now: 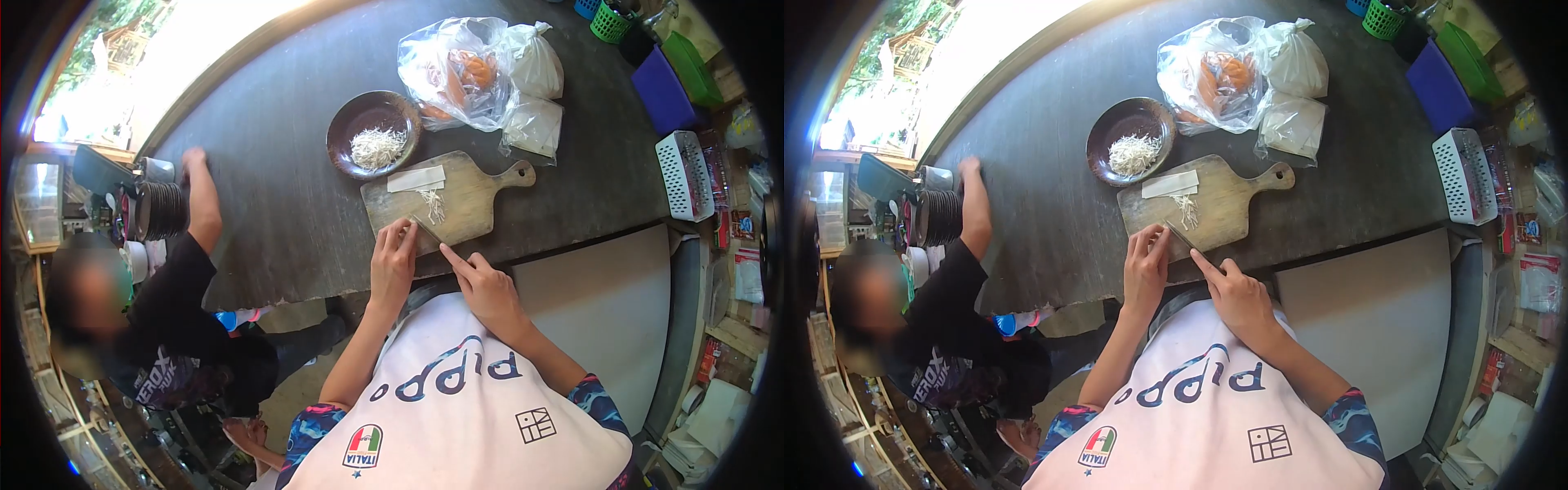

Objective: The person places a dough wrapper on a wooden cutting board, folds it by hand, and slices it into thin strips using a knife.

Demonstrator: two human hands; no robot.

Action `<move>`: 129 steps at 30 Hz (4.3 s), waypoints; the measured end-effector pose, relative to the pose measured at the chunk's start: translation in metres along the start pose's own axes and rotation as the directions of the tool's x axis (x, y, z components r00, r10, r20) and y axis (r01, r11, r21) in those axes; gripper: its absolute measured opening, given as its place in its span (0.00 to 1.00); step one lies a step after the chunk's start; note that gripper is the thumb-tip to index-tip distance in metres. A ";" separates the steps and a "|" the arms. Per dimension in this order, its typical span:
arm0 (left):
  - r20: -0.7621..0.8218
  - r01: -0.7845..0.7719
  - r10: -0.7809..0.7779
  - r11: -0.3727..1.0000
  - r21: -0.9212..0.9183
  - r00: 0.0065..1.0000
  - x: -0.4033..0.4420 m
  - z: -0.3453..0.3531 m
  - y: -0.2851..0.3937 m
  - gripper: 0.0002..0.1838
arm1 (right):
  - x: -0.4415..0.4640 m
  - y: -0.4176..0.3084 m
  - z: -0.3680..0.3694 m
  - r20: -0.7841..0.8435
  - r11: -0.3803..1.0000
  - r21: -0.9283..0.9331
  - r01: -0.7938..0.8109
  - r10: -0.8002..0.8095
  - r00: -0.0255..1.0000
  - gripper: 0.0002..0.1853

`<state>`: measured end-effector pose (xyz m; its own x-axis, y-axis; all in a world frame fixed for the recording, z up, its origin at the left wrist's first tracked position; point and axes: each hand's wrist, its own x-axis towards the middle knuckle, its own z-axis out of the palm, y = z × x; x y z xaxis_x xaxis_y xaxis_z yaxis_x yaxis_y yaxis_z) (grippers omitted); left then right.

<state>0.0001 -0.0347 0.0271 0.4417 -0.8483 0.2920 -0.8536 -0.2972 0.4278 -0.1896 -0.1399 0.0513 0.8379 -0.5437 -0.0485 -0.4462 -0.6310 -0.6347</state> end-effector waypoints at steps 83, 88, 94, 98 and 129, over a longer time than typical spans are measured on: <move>-0.063 0.013 -0.010 0.998 0.060 0.998 -0.005 0.008 0.001 0.25 | 0.002 0.005 0.005 0.007 0.967 -0.245 0.073 -0.073 0.997 0.40; -0.053 0.019 -0.016 0.998 0.061 0.998 -0.005 0.007 0.003 0.24 | 0.016 0.006 0.018 -0.025 0.963 -0.260 0.074 -0.084 0.996 0.40; -0.059 0.019 -0.015 0.997 0.071 0.998 -0.005 0.007 0.004 0.24 | 0.005 0.002 0.005 0.021 0.969 -0.243 0.040 -0.036 0.999 0.38; -0.062 0.043 -0.040 0.998 0.052 0.997 -0.005 0.007 0.007 0.24 | -0.001 0.002 0.000 -0.009 0.971 -0.234 0.057 -0.060 0.998 0.40; -0.089 0.075 -0.073 0.997 0.017 0.993 -0.004 0.007 0.008 0.23 | 0.015 0.002 0.019 -0.032 0.955 -0.285 0.082 -0.095 0.995 0.41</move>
<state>-0.0101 -0.0361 0.0234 0.5256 -0.7818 0.3354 -0.8229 -0.3674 0.4334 -0.1719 -0.1391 0.0345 0.8660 -0.4987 0.0364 -0.4470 -0.8047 -0.3907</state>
